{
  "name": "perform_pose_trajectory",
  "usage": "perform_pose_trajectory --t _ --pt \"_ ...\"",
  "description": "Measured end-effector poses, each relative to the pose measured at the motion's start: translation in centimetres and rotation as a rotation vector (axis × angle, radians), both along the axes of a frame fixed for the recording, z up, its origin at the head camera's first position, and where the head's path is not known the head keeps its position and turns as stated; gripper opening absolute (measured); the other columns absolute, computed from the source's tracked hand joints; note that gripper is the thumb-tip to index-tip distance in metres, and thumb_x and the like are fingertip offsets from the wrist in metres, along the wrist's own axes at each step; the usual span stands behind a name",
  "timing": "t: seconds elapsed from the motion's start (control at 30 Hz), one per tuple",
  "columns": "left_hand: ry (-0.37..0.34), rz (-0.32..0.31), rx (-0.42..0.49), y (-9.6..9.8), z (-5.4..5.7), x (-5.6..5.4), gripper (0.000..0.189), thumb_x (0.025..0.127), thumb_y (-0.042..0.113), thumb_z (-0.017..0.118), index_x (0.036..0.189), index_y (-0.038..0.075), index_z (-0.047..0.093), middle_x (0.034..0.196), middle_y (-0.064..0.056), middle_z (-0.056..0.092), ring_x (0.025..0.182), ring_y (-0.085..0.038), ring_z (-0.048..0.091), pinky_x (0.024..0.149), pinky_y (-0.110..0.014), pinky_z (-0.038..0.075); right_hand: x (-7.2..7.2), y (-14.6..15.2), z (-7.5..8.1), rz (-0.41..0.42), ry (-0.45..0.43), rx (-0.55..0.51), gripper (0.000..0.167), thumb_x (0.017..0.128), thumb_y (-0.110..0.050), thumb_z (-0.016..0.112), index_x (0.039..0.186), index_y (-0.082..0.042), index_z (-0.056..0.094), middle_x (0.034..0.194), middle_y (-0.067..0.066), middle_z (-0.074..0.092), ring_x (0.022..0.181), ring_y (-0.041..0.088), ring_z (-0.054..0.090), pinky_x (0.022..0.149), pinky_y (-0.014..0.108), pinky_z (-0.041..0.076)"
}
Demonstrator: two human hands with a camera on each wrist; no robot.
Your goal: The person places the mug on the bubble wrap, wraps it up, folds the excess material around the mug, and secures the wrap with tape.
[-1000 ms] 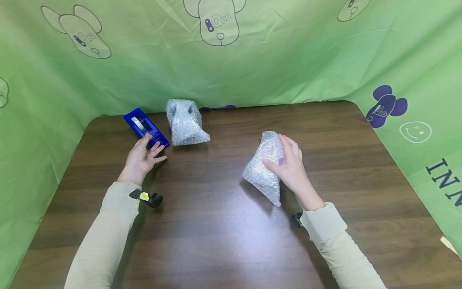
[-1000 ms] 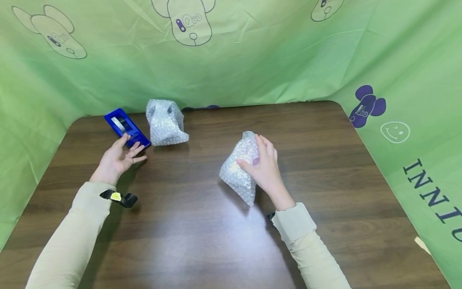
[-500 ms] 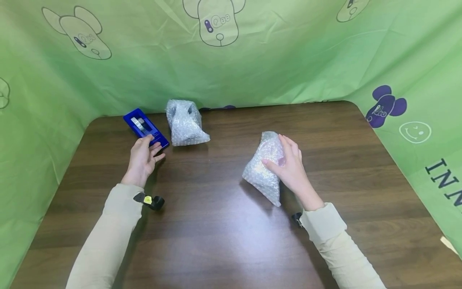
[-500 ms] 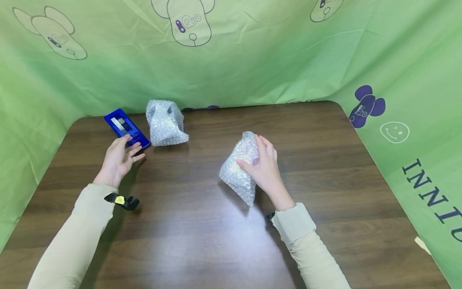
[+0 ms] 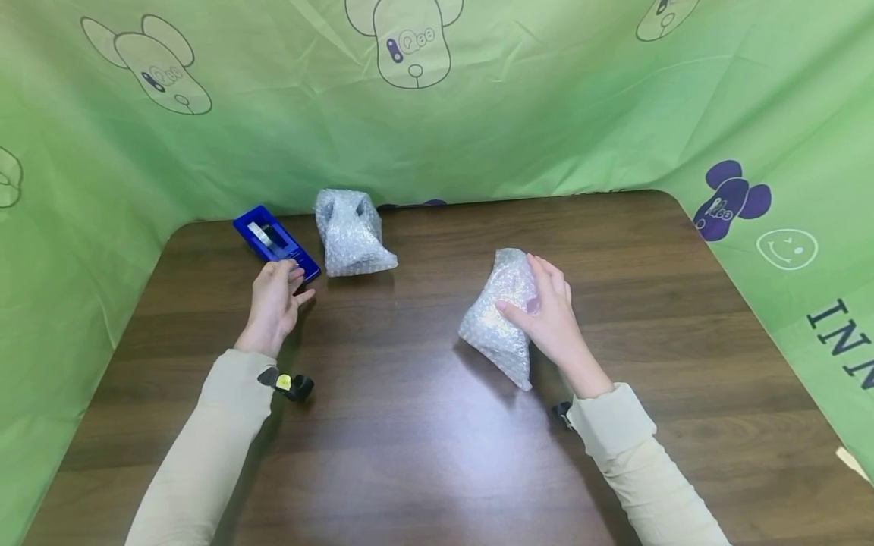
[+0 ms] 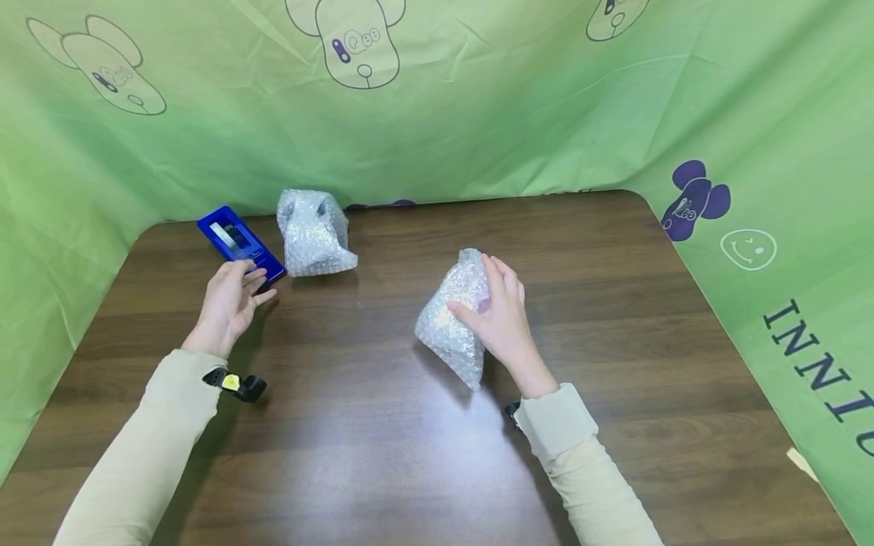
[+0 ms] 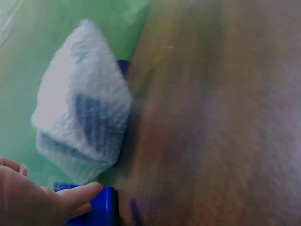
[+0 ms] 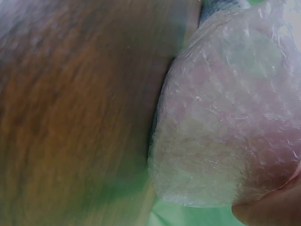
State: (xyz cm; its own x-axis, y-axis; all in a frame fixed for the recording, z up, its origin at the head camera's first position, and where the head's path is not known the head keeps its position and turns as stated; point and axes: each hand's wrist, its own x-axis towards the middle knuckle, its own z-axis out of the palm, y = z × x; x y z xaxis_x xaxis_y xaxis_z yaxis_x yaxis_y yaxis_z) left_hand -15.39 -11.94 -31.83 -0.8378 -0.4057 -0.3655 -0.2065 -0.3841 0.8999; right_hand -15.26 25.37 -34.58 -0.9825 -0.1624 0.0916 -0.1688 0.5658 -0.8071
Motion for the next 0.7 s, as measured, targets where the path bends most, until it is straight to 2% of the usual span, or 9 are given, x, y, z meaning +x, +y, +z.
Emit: perform_pose_trajectory --t 0.1,0.23,0.33,0.47,0.53,0.57,0.6,0.63,0.7 --pt "0.046 0.029 -0.057 0.7 -0.7 -0.1 0.027 0.096 0.009 0.042 0.071 0.017 0.041 0.090 0.004 0.045 0.102 -0.012 0.043 0.114 -0.055 0.029 0.0 0.0 0.0 0.001 0.001 -0.002 0.087 0.082 -0.029 0.071 0.151 -0.010 0.022 0.154 0.016 0.021 0.139 0.038 0.021 0.109 0.058 0.029" --pt "0.077 0.030 -0.102 1.1 -1.3 0.0 0.030 0.095 0.008 0.043 0.068 0.018 0.039 0.092 0.007 0.043 0.104 -0.009 0.041 0.113 -0.057 0.029 0.1 0.1 0.0 0.001 -0.001 -0.005 0.087 0.082 -0.029 0.071 0.151 -0.010 0.023 0.154 0.016 0.022 0.139 0.038 0.021 0.108 0.058 0.029" --pt "0.047 0.008 -0.157 0.7 -1.7 0.4 0.028 0.096 0.010 0.046 0.069 0.017 0.040 0.094 0.006 0.043 0.109 -0.011 0.042 0.113 -0.054 0.030 0.1 0.1 -0.1 0.002 -0.003 -0.006 0.086 0.082 -0.030 0.070 0.152 -0.010 0.022 0.154 0.016 0.022 0.139 0.038 0.021 0.108 0.058 0.029" --pt "-0.039 -0.052 -0.189 0.0 -1.6 1.1 0.021 0.098 0.018 0.050 0.077 0.018 0.047 0.106 0.005 0.051 0.129 -0.018 0.042 0.117 -0.044 0.029 0.0 0.1 -0.1 0.003 -0.002 0.002 0.086 0.083 -0.030 0.069 0.152 -0.010 0.022 0.154 0.016 0.022 0.139 0.038 0.021 0.108 0.059 0.028" --pt "-0.085 -0.093 -0.123 -0.3 -1.1 1.4 0.017 0.099 0.027 0.049 0.085 0.019 0.052 0.120 0.003 0.053 0.139 -0.018 0.036 0.119 -0.037 0.026 0.0 0.1 0.0 0.003 -0.001 0.001 0.086 0.083 -0.031 0.069 0.152 -0.010 0.022 0.154 0.015 0.022 0.139 0.038 0.021 0.108 0.059 0.028" --pt "-0.102 -0.116 -0.060 -0.5 -0.8 1.5 0.019 0.100 0.032 0.047 0.087 0.019 0.054 0.132 0.001 0.050 0.143 -0.017 0.031 0.120 -0.034 0.024 0.0 0.2 0.1 0.002 -0.001 -0.001 0.086 0.083 -0.031 0.069 0.152 -0.010 0.021 0.155 0.015 0.022 0.139 0.038 0.021 0.108 0.060 0.028" --pt "-0.119 -0.136 0.016 -0.6 -0.4 1.5 0.024 0.100 0.036 0.044 0.089 0.019 0.056 0.129 0.001 0.055 0.145 -0.016 0.027 0.121 -0.031 0.022 0.0 0.2 0.1 0.003 -0.001 -0.004 0.086 0.083 -0.031 0.068 0.152 -0.010 0.021 0.155 0.015 0.022 0.139 0.038 0.021 0.108 0.060 0.028" --pt "-0.136 -0.148 0.087 -0.7 -0.2 1.5 0.029 0.100 0.041 0.041 0.091 0.018 0.057 0.139 0.000 0.050 0.147 -0.015 0.024 0.121 -0.029 0.020 0.0 0.1 0.1 0.003 -0.004 -0.007 0.086 0.083 -0.031 0.068 0.152 -0.010 0.021 0.155 0.015 0.022 0.139 0.038 0.020 0.108 0.060 0.028" --pt "-0.159 -0.160 0.233 -1.0 0.2 1.3 0.041 0.100 0.047 0.037 0.088 0.016 0.062 0.126 -0.001 0.062 0.148 -0.014 0.019 0.121 -0.026 0.017 0.0 0.1 0.0 0.005 -0.007 -0.014 0.086 0.083 -0.031 0.068 0.152 -0.011 0.021 0.155 0.015 0.022 0.139 0.038 0.020 0.108 0.060 0.028"
